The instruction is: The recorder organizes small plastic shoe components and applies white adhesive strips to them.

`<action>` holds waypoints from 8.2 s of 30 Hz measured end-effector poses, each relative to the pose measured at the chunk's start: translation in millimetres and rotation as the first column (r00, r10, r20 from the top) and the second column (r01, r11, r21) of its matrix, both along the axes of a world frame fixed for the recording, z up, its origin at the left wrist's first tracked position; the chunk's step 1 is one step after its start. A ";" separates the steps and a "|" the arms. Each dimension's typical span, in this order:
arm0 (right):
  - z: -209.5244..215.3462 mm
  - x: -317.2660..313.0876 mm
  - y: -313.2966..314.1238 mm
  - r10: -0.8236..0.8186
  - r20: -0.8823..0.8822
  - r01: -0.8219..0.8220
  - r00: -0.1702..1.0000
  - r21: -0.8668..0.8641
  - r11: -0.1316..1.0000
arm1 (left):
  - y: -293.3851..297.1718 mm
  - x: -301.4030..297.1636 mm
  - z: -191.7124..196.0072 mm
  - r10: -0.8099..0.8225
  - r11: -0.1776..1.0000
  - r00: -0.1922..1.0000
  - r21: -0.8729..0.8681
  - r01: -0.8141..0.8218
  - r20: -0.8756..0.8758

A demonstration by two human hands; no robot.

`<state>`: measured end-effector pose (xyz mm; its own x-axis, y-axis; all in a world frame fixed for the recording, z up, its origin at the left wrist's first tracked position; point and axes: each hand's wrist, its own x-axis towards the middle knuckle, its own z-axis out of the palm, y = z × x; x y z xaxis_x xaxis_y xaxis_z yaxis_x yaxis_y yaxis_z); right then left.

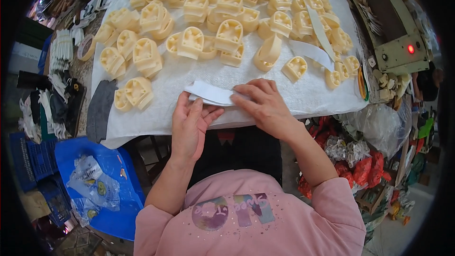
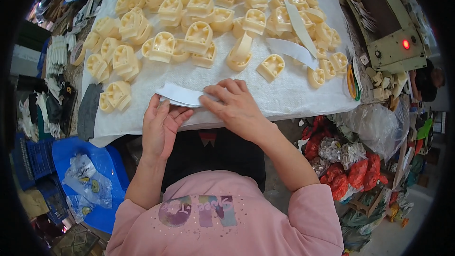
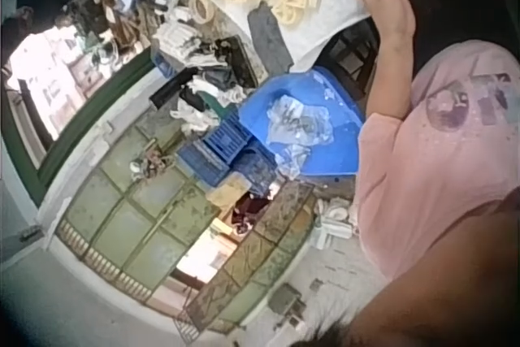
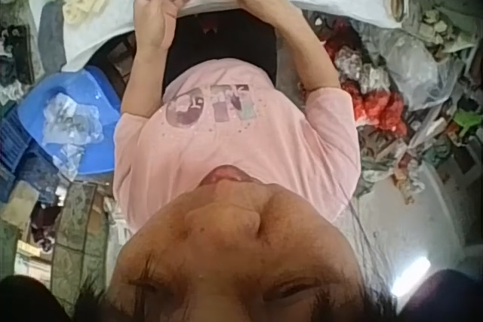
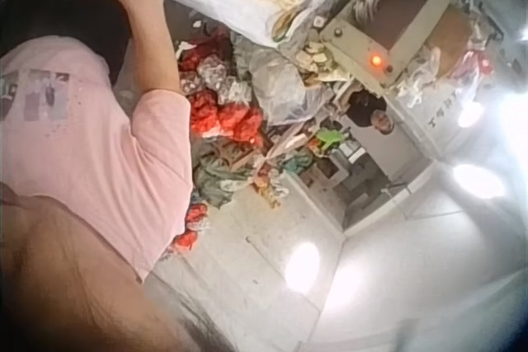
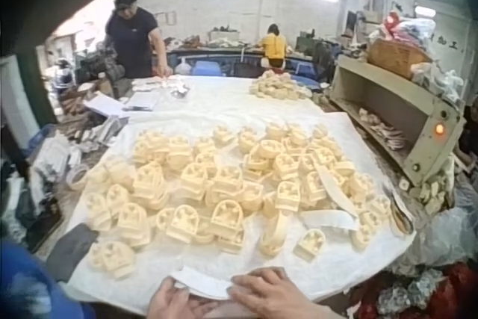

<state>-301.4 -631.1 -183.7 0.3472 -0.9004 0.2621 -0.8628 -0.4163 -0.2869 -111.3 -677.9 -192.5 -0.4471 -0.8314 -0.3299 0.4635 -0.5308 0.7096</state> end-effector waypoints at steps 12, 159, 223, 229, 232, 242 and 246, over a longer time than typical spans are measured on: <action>0.6 46.6 -23.8 0.024 0.226 -0.046 0.974 0.092 0.995 | -5.3 40.2 -25.3 0.405 0.788 0.811 -0.611 -0.077 0.421; 15.7 33.4 15.6 -0.037 0.150 0.072 0.988 -0.235 0.969 | 24.4 -8.1 -6.1 0.320 0.302 0.700 -0.769 0.563 0.639; -24.5 -46.5 41.6 -0.487 0.552 0.613 0.677 -0.055 0.789 | 19.9 -9.5 13.3 0.029 0.986 0.996 -0.162 -0.041 -0.079; 30.9 17.3 32.5 0.088 0.733 0.240 0.674 -0.330 0.913 | 25.4 -12.1 11.6 0.059 0.966 0.997 -0.250 -0.071 -0.056; 22.1 34.0 24.8 0.202 0.722 0.186 0.662 -0.419 0.889 | 28.7 -13.0 20.6 0.018 0.989 0.989 -0.142 -0.039 -0.145; 9.0 48.6 15.4 0.224 0.648 0.209 0.728 -0.521 0.828 | 33.2 -5.6 31.1 -0.058 0.960 0.982 -0.278 0.005 -0.182; 10.3 48.7 15.5 0.215 0.651 0.225 0.728 -0.522 0.823 | 35.0 -6.6 33.0 -0.059 0.953 0.982 -0.304 0.001 -0.181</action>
<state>-252.7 -615.6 -173.4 -0.1194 -0.5281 0.8408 -0.5355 -0.6788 -0.5024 -117.9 -642.9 -159.5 -0.5025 -0.8642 0.0249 0.5894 -0.3214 0.7412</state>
